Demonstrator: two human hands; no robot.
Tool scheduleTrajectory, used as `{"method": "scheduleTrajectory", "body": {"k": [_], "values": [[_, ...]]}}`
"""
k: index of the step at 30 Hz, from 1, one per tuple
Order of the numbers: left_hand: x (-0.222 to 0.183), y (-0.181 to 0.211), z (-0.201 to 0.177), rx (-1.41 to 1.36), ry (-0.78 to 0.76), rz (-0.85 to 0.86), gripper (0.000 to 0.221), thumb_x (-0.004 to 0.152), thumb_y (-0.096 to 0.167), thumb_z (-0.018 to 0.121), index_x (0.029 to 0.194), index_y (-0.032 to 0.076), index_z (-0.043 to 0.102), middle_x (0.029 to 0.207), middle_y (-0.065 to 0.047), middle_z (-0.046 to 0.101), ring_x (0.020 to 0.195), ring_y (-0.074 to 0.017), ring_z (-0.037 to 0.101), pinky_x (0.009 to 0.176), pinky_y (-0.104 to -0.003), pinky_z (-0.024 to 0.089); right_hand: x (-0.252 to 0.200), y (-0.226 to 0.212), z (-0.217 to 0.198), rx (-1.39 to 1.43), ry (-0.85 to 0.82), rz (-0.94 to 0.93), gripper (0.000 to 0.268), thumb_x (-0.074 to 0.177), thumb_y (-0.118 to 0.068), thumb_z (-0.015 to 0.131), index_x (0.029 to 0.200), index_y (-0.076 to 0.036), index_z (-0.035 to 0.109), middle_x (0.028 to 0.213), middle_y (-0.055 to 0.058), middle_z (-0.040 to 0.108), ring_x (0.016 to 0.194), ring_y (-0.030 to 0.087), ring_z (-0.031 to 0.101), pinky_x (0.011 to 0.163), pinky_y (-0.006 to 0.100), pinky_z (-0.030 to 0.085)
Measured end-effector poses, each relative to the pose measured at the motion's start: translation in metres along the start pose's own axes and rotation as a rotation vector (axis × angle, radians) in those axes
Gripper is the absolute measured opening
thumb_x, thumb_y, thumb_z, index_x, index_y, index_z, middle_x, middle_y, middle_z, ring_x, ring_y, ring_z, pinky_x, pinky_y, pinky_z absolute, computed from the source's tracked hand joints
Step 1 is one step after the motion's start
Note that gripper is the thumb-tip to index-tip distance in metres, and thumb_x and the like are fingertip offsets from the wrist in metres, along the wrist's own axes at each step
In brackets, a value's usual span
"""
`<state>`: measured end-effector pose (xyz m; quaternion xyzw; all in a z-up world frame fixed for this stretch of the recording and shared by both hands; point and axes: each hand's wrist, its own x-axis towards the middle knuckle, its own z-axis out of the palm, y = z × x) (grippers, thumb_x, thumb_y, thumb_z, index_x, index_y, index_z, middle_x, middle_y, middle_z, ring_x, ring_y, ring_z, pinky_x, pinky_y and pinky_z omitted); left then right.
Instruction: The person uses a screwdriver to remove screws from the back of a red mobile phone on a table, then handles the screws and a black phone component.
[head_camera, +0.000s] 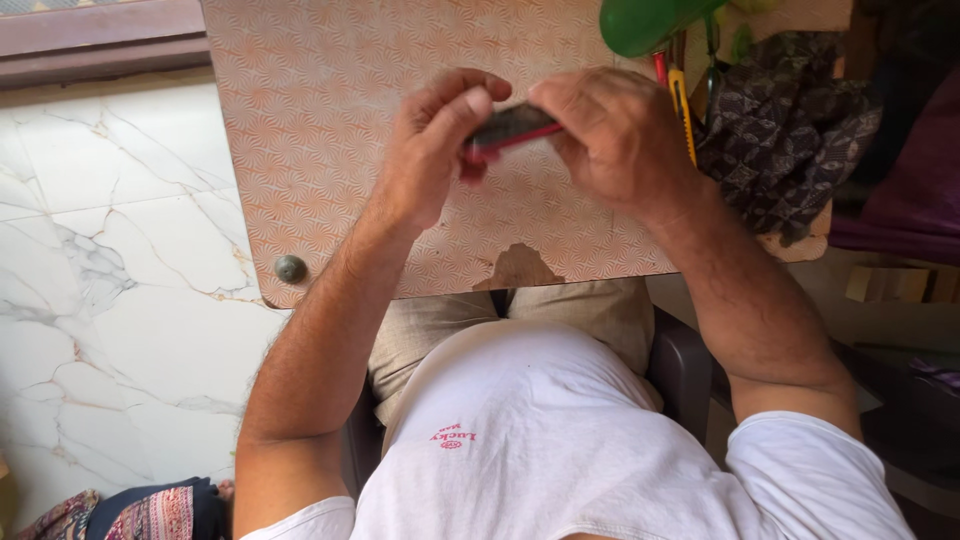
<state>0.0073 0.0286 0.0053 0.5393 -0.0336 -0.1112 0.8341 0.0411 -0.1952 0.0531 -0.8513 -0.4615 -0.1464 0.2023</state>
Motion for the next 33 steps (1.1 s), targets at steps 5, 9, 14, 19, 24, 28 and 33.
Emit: {"method": "scheduleTrajectory", "body": {"k": [5,9,14,19,24,28,33], "values": [[0.002,-0.005,-0.009,0.055,0.063,0.171,0.050,0.102,0.039,0.071,0.130,-0.002,0.065,0.092,-0.004,0.066,0.072,-0.0071,0.061,0.060,-0.021,0.052,-0.021,-0.001,0.002,0.126,-0.010,0.175,0.034,0.102,-0.008,0.075,0.131,-0.001,0.061,0.098,0.015,0.071,0.088,0.027,0.072,0.074,0.043,0.061],[0.000,-0.007,-0.004,0.156,0.067,0.248,0.047,0.103,0.031,0.073,0.133,-0.004,0.062,0.110,-0.005,0.068,0.086,-0.0080,0.067,0.072,-0.024,0.061,-0.023,-0.013,0.014,0.375,-0.032,0.273,0.048,0.104,-0.003,0.063,0.149,-0.006,0.049,0.102,0.010,0.069,0.083,0.016,0.070,0.070,0.033,0.063],[0.002,-0.002,0.006,-0.007,-0.015,0.355,0.042,0.107,0.015,0.073,0.141,-0.003,0.056,0.118,-0.008,0.069,0.098,-0.0127,0.072,0.089,-0.029,0.064,-0.022,-0.028,0.020,0.797,-0.105,0.412,0.071,0.104,-0.010,0.052,0.168,-0.018,0.022,0.131,0.006,0.067,0.087,0.007,0.063,0.080,0.028,0.062],[0.000,0.011,0.013,-0.025,-0.052,0.394,0.045,0.109,0.010,0.071,0.149,-0.003,0.053,0.125,-0.011,0.070,0.108,-0.0147,0.071,0.100,-0.030,0.060,-0.019,-0.025,0.020,0.888,-0.032,0.395,0.051,0.118,-0.028,0.053,0.164,-0.021,0.031,0.129,0.002,0.057,0.112,0.009,0.056,0.100,0.026,0.052],[0.001,-0.011,-0.001,-0.008,-0.031,0.359,0.048,0.108,0.011,0.071,0.149,-0.005,0.054,0.133,-0.015,0.070,0.125,-0.0186,0.068,0.111,-0.034,0.057,-0.020,-0.018,0.028,0.750,-0.008,0.318,0.055,0.116,-0.043,0.055,0.163,-0.021,0.035,0.125,0.000,0.057,0.110,0.011,0.054,0.103,0.026,0.049],[0.003,-0.022,-0.006,-0.035,-0.023,0.347,0.050,0.107,0.014,0.072,0.149,-0.005,0.053,0.136,-0.016,0.070,0.129,-0.0206,0.067,0.115,-0.037,0.056,-0.023,-0.015,0.033,0.736,-0.018,0.344,0.059,0.115,-0.044,0.056,0.166,-0.022,0.036,0.119,-0.001,0.056,0.104,0.010,0.053,0.097,0.026,0.050],[0.004,-0.022,-0.006,-0.022,-0.002,0.329,0.052,0.105,0.014,0.071,0.149,-0.005,0.052,0.138,-0.019,0.068,0.131,-0.0234,0.067,0.118,-0.039,0.055,-0.020,-0.015,0.035,0.687,0.002,0.309,0.057,0.114,-0.045,0.058,0.162,-0.022,0.037,0.117,0.001,0.055,0.102,0.012,0.051,0.093,0.026,0.048]]}}
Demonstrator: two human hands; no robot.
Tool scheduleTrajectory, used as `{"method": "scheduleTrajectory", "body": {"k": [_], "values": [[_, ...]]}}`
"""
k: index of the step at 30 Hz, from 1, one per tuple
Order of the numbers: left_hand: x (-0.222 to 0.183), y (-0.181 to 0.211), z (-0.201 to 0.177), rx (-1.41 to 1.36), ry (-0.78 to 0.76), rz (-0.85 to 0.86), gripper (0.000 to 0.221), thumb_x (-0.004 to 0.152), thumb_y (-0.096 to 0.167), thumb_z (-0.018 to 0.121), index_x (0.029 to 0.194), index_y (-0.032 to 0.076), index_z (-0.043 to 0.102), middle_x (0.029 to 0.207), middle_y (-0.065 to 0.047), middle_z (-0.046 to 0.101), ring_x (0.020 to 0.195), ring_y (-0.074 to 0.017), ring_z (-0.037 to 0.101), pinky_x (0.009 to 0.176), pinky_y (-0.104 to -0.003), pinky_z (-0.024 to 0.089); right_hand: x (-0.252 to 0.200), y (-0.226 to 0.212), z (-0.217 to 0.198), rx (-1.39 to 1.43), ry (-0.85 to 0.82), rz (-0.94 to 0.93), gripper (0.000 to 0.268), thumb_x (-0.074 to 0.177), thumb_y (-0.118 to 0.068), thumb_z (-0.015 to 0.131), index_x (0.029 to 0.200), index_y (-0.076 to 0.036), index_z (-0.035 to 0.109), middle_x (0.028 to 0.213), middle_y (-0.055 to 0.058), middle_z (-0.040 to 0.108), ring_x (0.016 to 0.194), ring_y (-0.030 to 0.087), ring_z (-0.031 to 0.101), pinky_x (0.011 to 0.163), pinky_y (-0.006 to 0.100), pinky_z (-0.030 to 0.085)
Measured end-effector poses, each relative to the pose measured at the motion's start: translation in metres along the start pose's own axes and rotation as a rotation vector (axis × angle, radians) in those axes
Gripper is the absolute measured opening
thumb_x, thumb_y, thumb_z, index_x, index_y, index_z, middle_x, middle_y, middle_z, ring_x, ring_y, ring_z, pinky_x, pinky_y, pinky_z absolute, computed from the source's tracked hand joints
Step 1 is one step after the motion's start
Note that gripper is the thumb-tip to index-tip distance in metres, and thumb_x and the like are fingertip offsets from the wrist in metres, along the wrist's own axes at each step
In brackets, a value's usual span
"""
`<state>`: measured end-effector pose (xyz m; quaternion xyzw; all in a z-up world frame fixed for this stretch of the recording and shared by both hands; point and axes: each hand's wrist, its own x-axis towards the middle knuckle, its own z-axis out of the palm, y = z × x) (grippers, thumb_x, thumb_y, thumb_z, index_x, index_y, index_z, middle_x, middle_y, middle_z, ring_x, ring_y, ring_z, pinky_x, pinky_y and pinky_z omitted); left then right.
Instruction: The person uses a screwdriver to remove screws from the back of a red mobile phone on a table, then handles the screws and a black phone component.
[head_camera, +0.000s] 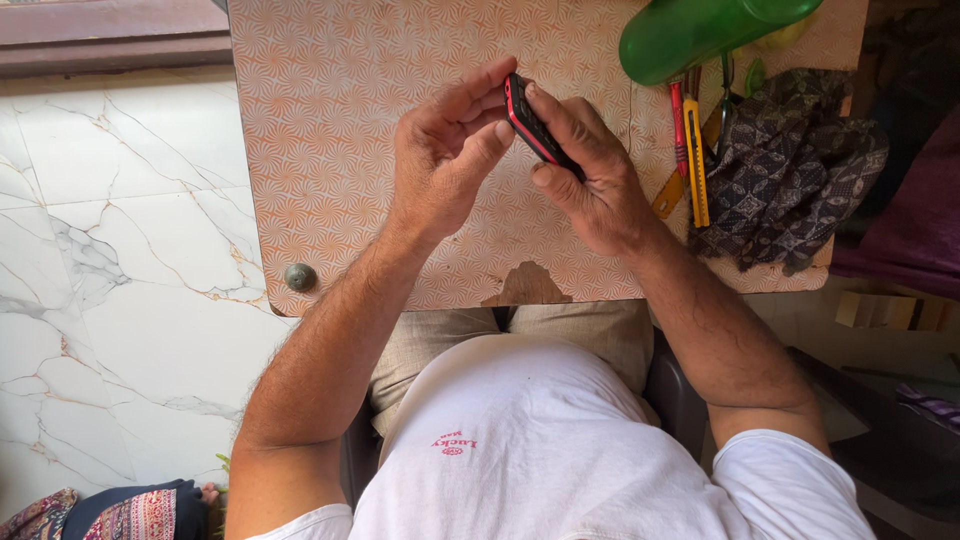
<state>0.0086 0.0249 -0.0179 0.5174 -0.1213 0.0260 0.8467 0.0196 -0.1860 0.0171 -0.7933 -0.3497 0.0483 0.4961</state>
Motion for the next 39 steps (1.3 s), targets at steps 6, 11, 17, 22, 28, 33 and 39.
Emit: {"method": "scheduleTrajectory", "body": {"k": [6,11,17,22,28,33,39], "values": [[-0.001,-0.005,-0.002,-0.058,-0.024,0.009,0.051,0.104,0.011,0.068,0.150,-0.005,0.051,0.141,-0.020,0.066,0.136,-0.0249,0.065,0.122,-0.042,0.054,0.001,0.003,0.004,-0.034,0.027,-0.037,0.061,0.111,-0.046,0.063,0.164,-0.026,0.042,0.115,0.001,0.055,0.099,0.012,0.052,0.085,0.026,0.050],[-0.001,-0.008,-0.003,-0.035,-0.035,0.000,0.050,0.104,0.009,0.064,0.150,-0.004,0.052,0.144,-0.019,0.066,0.138,-0.0250,0.064,0.125,-0.043,0.050,0.002,0.003,0.005,-0.064,0.040,-0.052,0.061,0.109,-0.046,0.065,0.162,-0.026,0.044,0.117,0.003,0.056,0.101,0.013,0.055,0.084,0.027,0.053],[0.002,-0.002,0.000,-0.037,-0.027,-0.034,0.048,0.104,0.009,0.061,0.149,-0.004,0.053,0.142,-0.019,0.067,0.137,-0.0247,0.064,0.124,-0.043,0.052,0.001,0.001,0.004,-0.078,0.037,-0.039,0.061,0.109,-0.043,0.067,0.162,-0.024,0.045,0.117,0.005,0.055,0.102,0.015,0.055,0.086,0.028,0.052],[0.006,0.013,0.005,-0.034,-0.032,-0.044,0.049,0.104,0.008,0.061,0.150,-0.004,0.054,0.143,-0.019,0.067,0.132,-0.0239,0.064,0.126,-0.043,0.051,0.002,0.000,0.005,-0.054,0.037,-0.042,0.061,0.110,-0.042,0.067,0.163,-0.024,0.044,0.119,0.005,0.055,0.103,0.015,0.055,0.087,0.028,0.052],[0.007,0.013,0.002,-0.069,-0.060,0.000,0.051,0.099,0.004,0.052,0.149,-0.002,0.054,0.142,-0.018,0.067,0.130,-0.0234,0.065,0.120,-0.041,0.053,0.002,-0.001,0.006,-0.060,0.031,-0.041,0.057,0.110,-0.044,0.066,0.159,-0.023,0.045,0.122,0.006,0.055,0.104,0.014,0.056,0.087,0.028,0.052],[0.007,0.013,0.004,-0.050,-0.048,-0.016,0.060,0.090,-0.004,0.041,0.149,-0.003,0.055,0.138,-0.019,0.068,0.132,-0.0243,0.065,0.123,-0.042,0.052,0.001,0.002,0.007,-0.098,0.042,-0.059,0.059,0.110,-0.045,0.064,0.162,-0.024,0.045,0.118,0.006,0.054,0.103,0.014,0.056,0.085,0.027,0.054],[0.006,0.013,0.007,-0.027,-0.032,-0.036,0.058,0.093,-0.006,0.040,0.149,-0.003,0.055,0.140,-0.019,0.068,0.134,-0.0239,0.064,0.124,-0.043,0.052,-0.003,0.004,0.006,-0.097,0.042,-0.047,0.058,0.112,-0.045,0.061,0.162,-0.023,0.042,0.117,0.005,0.053,0.101,0.013,0.054,0.083,0.026,0.052]]}}
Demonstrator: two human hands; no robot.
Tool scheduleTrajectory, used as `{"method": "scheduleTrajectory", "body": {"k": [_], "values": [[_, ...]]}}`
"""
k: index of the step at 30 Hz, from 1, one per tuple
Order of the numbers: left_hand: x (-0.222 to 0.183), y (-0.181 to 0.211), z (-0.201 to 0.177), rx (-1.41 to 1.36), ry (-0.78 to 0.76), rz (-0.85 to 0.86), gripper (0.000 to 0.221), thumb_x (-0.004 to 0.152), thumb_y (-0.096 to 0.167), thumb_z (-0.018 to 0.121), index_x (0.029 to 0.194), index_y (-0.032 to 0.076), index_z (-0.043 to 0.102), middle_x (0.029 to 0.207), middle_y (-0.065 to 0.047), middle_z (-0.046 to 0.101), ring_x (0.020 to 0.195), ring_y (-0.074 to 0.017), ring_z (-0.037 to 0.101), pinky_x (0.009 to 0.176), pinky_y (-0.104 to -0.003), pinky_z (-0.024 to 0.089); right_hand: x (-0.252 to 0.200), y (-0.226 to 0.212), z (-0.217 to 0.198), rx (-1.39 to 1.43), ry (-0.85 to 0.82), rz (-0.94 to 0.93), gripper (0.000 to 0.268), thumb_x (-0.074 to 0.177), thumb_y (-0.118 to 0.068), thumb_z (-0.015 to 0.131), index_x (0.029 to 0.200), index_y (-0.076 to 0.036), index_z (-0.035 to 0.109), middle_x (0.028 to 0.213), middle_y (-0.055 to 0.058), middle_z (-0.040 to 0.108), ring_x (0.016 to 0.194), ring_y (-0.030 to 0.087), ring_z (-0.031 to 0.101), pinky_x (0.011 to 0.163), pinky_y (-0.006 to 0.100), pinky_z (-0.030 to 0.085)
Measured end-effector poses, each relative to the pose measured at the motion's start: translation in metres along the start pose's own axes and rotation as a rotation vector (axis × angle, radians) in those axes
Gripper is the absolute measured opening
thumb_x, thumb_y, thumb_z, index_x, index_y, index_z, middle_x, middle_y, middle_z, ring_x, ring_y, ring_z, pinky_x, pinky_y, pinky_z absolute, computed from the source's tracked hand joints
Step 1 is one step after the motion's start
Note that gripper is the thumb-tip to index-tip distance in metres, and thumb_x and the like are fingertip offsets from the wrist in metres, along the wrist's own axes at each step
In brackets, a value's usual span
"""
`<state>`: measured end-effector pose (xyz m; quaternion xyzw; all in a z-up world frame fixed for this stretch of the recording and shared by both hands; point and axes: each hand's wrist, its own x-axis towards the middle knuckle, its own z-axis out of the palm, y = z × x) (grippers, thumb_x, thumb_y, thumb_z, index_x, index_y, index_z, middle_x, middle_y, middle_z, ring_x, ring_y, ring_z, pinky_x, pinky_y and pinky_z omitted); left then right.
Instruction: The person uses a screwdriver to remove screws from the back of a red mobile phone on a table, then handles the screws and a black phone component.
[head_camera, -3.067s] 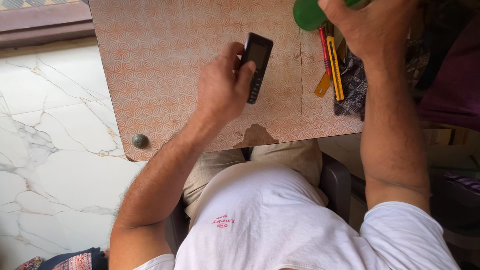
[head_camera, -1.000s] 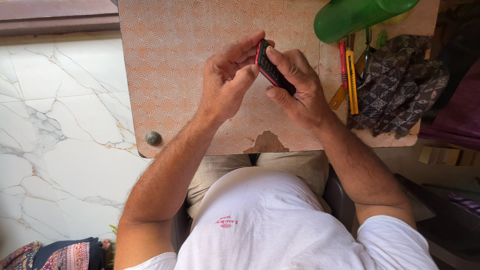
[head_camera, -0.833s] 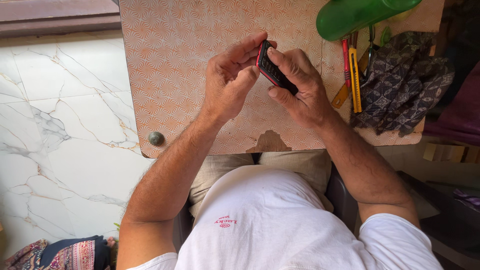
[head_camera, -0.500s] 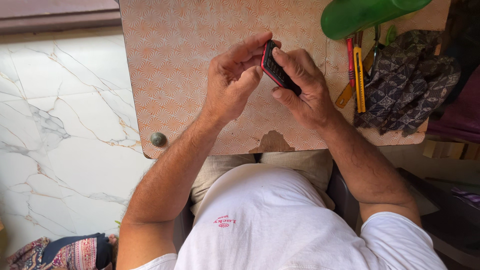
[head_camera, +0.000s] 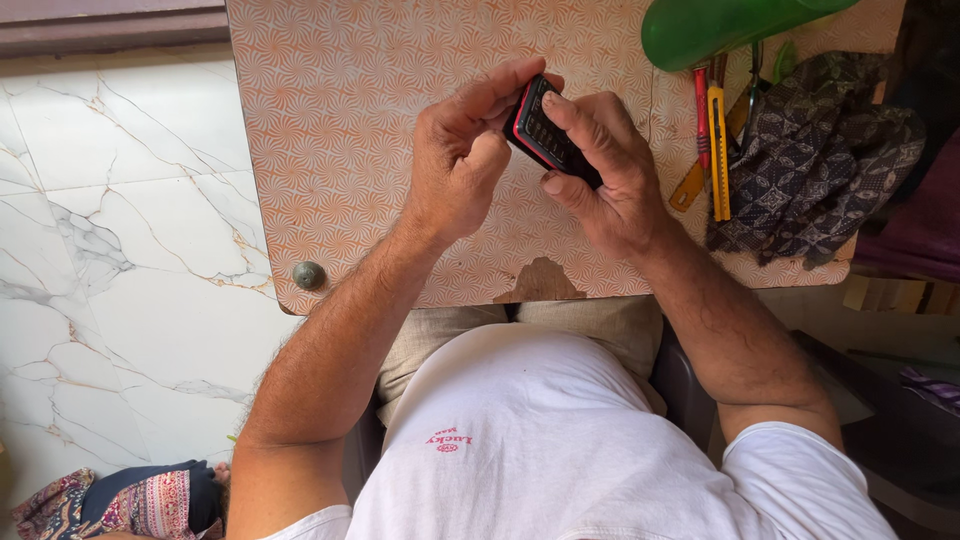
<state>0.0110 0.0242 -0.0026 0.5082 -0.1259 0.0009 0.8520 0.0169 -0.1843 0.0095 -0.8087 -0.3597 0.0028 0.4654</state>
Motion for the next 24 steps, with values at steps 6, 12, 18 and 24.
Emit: {"method": "scheduleTrajectory", "body": {"k": [6,12,18,24], "values": [[-0.001,0.002,0.006,0.056,0.001,0.022,0.052,0.110,0.022,0.067,0.153,0.000,0.050,0.140,-0.015,0.067,0.131,-0.0202,0.064,0.119,-0.037,0.053,0.000,-0.001,-0.001,0.058,0.000,0.059,0.059,0.114,-0.045,0.058,0.164,-0.019,0.038,0.118,0.004,0.054,0.102,0.013,0.054,0.086,0.028,0.050],[-0.001,0.003,0.011,0.101,0.052,0.033,0.050,0.111,0.023,0.068,0.152,-0.001,0.052,0.137,-0.014,0.069,0.126,-0.0186,0.066,0.116,-0.036,0.056,0.007,-0.013,-0.005,0.118,0.006,0.042,0.058,0.117,-0.042,0.054,0.162,-0.012,0.034,0.137,0.010,0.054,0.120,0.018,0.057,0.102,0.032,0.051],[0.001,0.004,0.013,0.188,0.086,0.022,0.049,0.110,0.024,0.066,0.150,-0.001,0.053,0.132,-0.014,0.070,0.126,-0.0190,0.067,0.113,-0.034,0.057,0.008,-0.013,-0.003,0.093,0.046,0.053,0.054,0.116,-0.042,0.052,0.158,-0.011,0.039,0.132,0.009,0.058,0.116,0.018,0.059,0.101,0.033,0.052],[0.003,0.004,0.014,0.219,0.099,0.029,0.049,0.109,0.025,0.067,0.148,-0.002,0.053,0.130,-0.015,0.071,0.125,-0.0200,0.068,0.111,-0.035,0.058,0.001,0.000,-0.001,0.049,0.057,0.018,0.054,0.117,-0.038,0.055,0.162,-0.012,0.041,0.124,0.008,0.061,0.108,0.015,0.061,0.094,0.029,0.054]]}}
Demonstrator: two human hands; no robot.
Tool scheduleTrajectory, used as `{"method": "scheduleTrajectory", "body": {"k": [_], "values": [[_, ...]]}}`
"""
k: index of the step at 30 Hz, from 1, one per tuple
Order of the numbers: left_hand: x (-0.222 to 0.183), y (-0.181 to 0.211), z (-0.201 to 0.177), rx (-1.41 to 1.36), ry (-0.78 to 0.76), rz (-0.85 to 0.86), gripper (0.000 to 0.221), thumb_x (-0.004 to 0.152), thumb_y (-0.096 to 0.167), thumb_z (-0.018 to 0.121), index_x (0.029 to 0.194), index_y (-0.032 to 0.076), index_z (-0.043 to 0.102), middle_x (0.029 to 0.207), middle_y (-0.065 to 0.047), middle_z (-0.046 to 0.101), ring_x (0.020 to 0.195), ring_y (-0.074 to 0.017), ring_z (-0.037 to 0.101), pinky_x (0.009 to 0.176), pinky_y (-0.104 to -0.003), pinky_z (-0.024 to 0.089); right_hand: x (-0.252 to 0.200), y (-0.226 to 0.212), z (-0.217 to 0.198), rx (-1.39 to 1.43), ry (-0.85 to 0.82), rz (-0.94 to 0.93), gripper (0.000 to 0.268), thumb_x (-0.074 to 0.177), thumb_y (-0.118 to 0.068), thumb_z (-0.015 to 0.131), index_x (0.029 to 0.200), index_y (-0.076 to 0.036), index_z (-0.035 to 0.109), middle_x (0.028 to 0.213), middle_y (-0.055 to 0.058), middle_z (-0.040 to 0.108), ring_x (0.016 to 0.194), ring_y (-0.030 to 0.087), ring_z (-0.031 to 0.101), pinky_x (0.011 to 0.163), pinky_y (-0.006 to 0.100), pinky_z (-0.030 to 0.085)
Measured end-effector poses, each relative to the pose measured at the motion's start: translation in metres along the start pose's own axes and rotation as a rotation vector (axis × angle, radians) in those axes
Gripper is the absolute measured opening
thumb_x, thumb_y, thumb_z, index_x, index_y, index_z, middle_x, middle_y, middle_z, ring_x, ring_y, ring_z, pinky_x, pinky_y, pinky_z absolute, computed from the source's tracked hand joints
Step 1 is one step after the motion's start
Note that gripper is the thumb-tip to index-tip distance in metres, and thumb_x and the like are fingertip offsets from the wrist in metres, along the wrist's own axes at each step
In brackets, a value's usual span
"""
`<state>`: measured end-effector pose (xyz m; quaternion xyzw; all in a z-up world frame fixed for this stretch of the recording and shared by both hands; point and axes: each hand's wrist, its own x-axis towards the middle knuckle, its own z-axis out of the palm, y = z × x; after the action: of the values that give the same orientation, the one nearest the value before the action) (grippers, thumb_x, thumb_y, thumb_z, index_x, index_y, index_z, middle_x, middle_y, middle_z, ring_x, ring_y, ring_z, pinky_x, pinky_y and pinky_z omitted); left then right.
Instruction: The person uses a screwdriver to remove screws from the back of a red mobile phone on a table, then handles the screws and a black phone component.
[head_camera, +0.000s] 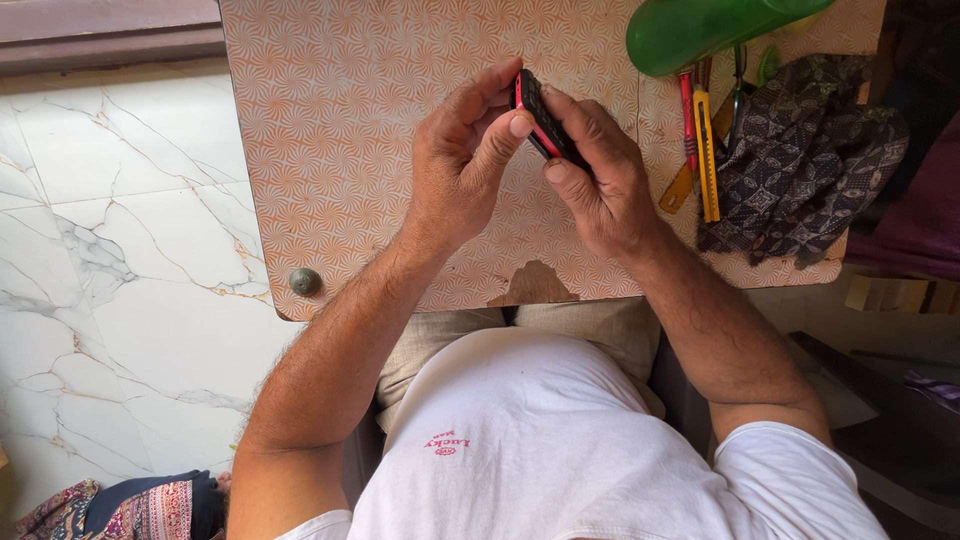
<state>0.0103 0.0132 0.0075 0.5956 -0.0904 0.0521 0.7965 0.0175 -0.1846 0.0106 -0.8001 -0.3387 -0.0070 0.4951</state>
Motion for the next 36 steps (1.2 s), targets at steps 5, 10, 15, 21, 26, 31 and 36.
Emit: {"method": "scheduleTrajectory", "body": {"k": [5,10,15,21,26,31,36], "values": [[0.000,-0.001,0.000,0.035,0.001,0.007,0.049,0.109,0.024,0.067,0.147,-0.003,0.053,0.130,-0.016,0.071,0.126,-0.0206,0.069,0.111,-0.035,0.059,-0.003,0.002,0.001,0.003,-0.005,0.016,0.055,0.116,-0.038,0.055,0.163,-0.013,0.041,0.122,0.006,0.061,0.107,0.014,0.061,0.094,0.029,0.055],[-0.001,-0.007,-0.001,-0.016,0.005,-0.007,0.050,0.107,0.023,0.069,0.147,-0.004,0.053,0.129,-0.016,0.071,0.125,-0.0204,0.069,0.111,-0.035,0.058,-0.001,-0.002,-0.001,0.001,-0.001,0.027,0.053,0.117,-0.036,0.057,0.163,-0.013,0.042,0.124,0.007,0.062,0.109,0.015,0.062,0.096,0.030,0.054],[-0.001,-0.013,-0.001,-0.062,0.029,0.014,0.050,0.106,0.021,0.071,0.145,-0.005,0.054,0.130,-0.015,0.071,0.124,-0.0198,0.069,0.110,-0.035,0.059,0.001,-0.004,0.001,0.003,0.017,0.007,0.051,0.118,-0.033,0.057,0.162,-0.013,0.042,0.129,0.009,0.062,0.111,0.016,0.063,0.097,0.030,0.056],[0.000,-0.014,-0.001,-0.120,0.023,0.007,0.050,0.106,0.019,0.073,0.145,-0.006,0.053,0.130,-0.015,0.070,0.124,-0.0194,0.068,0.110,-0.035,0.058,0.001,-0.005,0.000,-0.035,0.022,0.014,0.053,0.115,-0.031,0.061,0.161,-0.012,0.043,0.123,0.008,0.064,0.107,0.015,0.063,0.094,0.030,0.055],[0.001,-0.012,0.000,-0.175,0.018,0.007,0.052,0.104,0.018,0.075,0.145,-0.006,0.054,0.129,-0.016,0.071,0.124,-0.0195,0.068,0.111,-0.035,0.058,0.000,-0.005,-0.001,-0.021,0.023,0.013,0.052,0.116,-0.031,0.061,0.160,-0.011,0.044,0.128,0.009,0.065,0.111,0.016,0.064,0.097,0.029,0.055],[0.003,-0.008,-0.002,-0.162,0.010,0.054,0.047,0.105,0.014,0.074,0.142,-0.007,0.055,0.126,-0.018,0.072,0.118,-0.0203,0.070,0.107,-0.036,0.061,-0.004,0.000,-0.001,0.111,0.061,0.057,0.047,0.121,-0.036,0.050,0.160,-0.012,0.040,0.142,0.011,0.062,0.131,0.018,0.061,0.114,0.032,0.053],[0.004,-0.006,-0.010,-0.116,0.084,-0.087,0.039,0.099,-0.003,0.051,0.138,-0.006,0.055,0.123,-0.015,0.072,0.112,-0.0193,0.073,0.098,-0.035,0.065,-0.006,0.014,-0.006,0.172,0.184,0.066,0.045,0.122,-0.037,0.046,0.159,-0.012,0.041,0.137,0.014,0.066,0.116,0.016,0.066,0.097,0.031,0.059]]}}
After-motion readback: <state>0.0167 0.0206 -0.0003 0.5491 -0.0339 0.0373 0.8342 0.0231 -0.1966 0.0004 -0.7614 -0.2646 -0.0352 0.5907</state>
